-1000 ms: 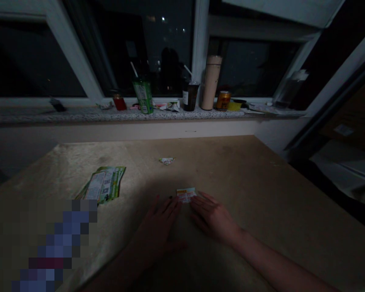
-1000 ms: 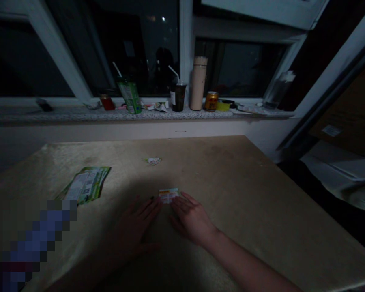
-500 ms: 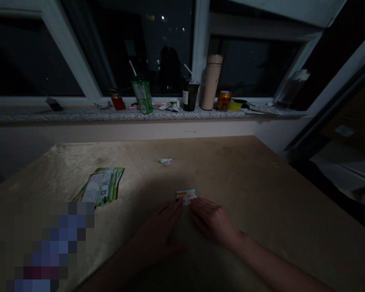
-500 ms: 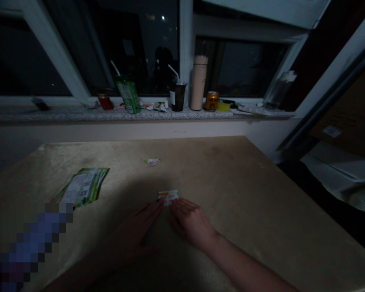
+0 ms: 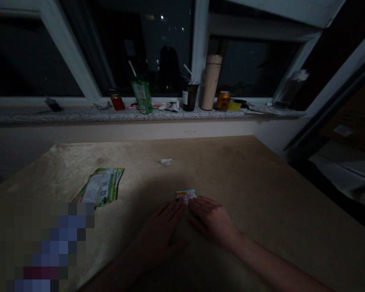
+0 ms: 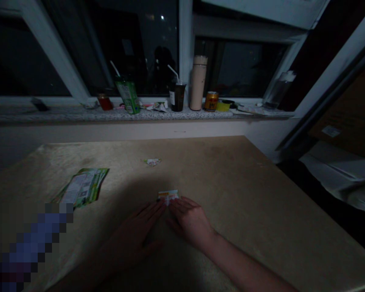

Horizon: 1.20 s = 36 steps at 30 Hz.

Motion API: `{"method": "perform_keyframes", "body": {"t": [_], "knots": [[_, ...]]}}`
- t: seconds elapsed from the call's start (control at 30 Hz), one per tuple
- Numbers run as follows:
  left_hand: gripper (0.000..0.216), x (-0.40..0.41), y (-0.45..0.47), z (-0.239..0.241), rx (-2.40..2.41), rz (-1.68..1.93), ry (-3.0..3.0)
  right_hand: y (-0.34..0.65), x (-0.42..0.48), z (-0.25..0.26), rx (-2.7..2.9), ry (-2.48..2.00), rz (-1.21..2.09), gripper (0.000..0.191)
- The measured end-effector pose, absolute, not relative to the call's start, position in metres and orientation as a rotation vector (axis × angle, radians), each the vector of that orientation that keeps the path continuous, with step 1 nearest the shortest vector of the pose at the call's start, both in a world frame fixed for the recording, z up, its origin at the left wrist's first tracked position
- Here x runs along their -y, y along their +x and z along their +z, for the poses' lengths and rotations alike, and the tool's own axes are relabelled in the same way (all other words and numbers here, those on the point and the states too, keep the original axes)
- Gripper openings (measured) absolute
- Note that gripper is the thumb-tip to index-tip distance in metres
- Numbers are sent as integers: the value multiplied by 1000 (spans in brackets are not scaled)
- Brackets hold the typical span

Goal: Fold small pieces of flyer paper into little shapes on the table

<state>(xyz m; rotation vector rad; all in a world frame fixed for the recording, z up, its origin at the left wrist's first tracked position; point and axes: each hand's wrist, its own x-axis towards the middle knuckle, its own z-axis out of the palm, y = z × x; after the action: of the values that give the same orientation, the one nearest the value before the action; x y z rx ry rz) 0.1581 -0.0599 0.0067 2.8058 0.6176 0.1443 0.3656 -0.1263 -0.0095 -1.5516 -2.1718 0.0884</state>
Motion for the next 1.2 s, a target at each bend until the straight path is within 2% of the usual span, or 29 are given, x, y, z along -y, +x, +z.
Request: {"method": "perform_keyframes", "body": {"t": [1.0,1.2], "knots": [[81,55,153,11,-542,89,2803,366,127,-15,2159,-1552,109,34],[67,46,149,14,-411,140,2810,366,127,-15,2175,-1531,115,34]]}}
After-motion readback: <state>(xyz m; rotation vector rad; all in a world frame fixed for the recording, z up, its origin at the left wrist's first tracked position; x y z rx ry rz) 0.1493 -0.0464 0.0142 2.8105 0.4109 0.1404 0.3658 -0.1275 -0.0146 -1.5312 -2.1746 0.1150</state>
